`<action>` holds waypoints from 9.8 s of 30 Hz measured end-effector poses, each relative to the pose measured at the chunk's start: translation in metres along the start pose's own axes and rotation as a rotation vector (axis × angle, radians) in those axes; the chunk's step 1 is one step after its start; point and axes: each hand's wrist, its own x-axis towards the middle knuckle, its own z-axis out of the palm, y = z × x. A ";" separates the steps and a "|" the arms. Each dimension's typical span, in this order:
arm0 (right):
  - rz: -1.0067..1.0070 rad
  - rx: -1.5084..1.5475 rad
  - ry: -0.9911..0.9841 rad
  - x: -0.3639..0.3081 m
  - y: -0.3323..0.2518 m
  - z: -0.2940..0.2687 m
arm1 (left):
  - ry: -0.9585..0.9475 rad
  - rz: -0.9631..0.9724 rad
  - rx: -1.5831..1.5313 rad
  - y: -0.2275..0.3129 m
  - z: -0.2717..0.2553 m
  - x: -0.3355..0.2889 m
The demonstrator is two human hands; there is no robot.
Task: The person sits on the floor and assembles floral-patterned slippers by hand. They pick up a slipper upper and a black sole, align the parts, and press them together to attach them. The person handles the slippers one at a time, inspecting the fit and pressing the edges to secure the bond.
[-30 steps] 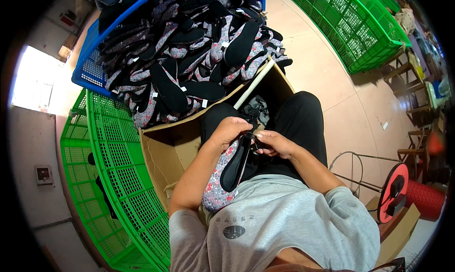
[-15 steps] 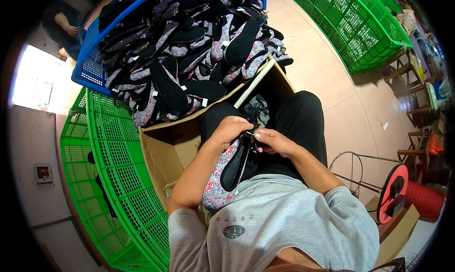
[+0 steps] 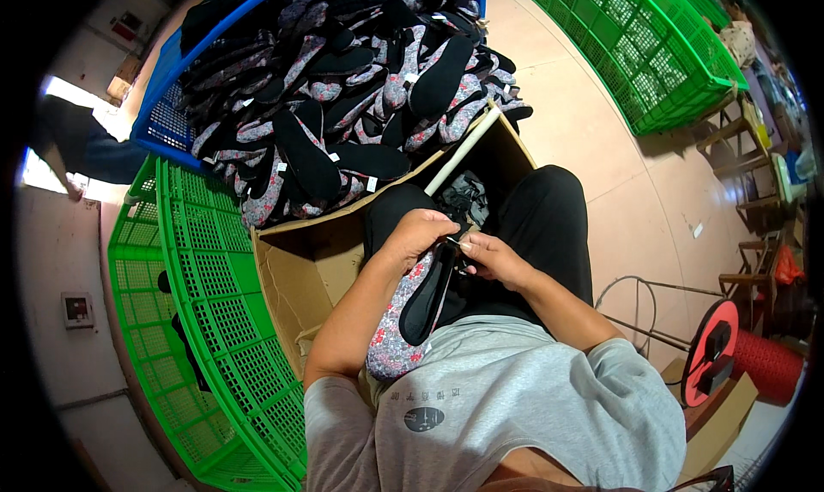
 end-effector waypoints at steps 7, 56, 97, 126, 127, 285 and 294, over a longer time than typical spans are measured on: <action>-0.006 0.042 -0.006 0.000 0.003 0.000 | 0.006 -0.004 -0.019 -0.002 0.000 0.001; -0.172 0.135 0.051 -0.006 0.036 0.005 | 0.047 0.705 0.655 -0.005 -0.001 -0.055; -0.537 -0.411 0.314 0.004 0.059 0.028 | 0.221 0.766 0.555 -0.021 0.004 -0.055; -0.446 -0.372 0.292 0.009 0.002 0.030 | 0.315 0.613 0.994 0.005 0.013 -0.108; -0.461 -0.398 0.300 0.011 0.002 0.029 | 0.323 0.602 0.970 0.002 0.010 -0.105; -0.379 -0.012 0.294 0.009 0.052 0.030 | 0.140 0.658 1.002 0.006 -0.002 -0.086; -0.430 -0.099 0.236 0.027 -0.006 0.027 | 0.305 0.522 1.012 -0.003 -0.014 -0.047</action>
